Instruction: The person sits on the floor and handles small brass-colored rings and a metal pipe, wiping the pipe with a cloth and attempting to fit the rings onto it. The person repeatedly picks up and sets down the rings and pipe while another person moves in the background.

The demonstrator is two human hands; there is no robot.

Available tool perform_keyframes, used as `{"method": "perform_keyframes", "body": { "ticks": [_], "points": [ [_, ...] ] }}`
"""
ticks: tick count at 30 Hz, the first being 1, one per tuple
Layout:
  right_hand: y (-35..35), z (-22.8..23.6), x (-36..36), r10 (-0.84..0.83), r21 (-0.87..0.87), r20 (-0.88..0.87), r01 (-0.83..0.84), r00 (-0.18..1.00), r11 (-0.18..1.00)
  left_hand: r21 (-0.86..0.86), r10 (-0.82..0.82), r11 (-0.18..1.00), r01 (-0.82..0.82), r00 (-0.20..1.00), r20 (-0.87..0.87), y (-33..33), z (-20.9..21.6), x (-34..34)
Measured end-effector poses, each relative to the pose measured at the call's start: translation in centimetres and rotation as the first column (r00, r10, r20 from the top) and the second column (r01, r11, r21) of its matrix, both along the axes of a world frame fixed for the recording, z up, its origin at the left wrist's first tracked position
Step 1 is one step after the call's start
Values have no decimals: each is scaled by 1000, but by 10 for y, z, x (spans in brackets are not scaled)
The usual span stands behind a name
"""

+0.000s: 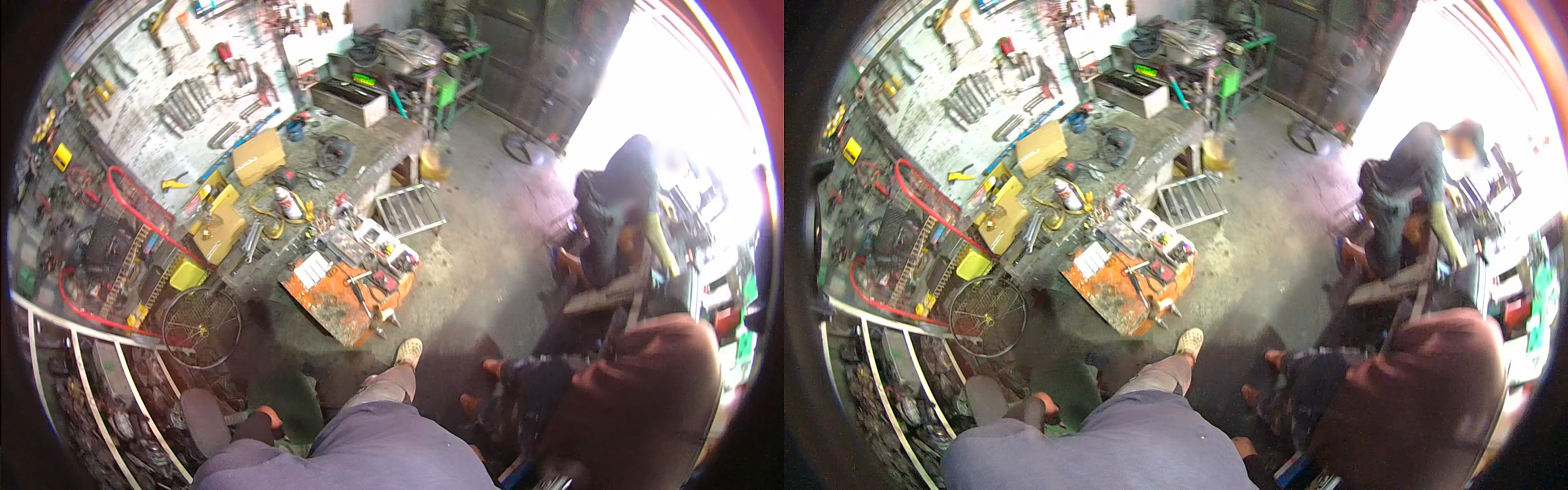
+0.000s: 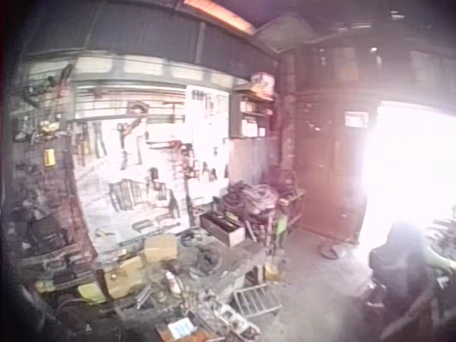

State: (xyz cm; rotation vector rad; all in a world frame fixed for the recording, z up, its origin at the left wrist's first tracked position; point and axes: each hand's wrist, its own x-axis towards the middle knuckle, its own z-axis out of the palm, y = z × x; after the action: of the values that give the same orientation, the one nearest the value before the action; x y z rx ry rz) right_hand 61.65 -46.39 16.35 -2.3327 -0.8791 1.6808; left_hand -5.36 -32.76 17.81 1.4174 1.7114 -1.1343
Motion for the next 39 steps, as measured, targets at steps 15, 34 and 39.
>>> {"method": "perform_keyframes", "body": {
  "ticks": [15, 34, 39],
  "points": [
    [445, 31, 177, 306, 295, 290, -389, 907, 873, 136, 75, 968, -211, 759, 646, 247, -20, 302],
    [827, -8, 560, 316, 74, 315, -355, 895, 932, 250, -93, 963, -104, 741, 665, 978, 105, 770],
    [960, 8, 578, 315, 185, 245, -363, 917, 913, 262, -168, 965, -20, 722, 672, 1131, 97, 888]
  ]
}}
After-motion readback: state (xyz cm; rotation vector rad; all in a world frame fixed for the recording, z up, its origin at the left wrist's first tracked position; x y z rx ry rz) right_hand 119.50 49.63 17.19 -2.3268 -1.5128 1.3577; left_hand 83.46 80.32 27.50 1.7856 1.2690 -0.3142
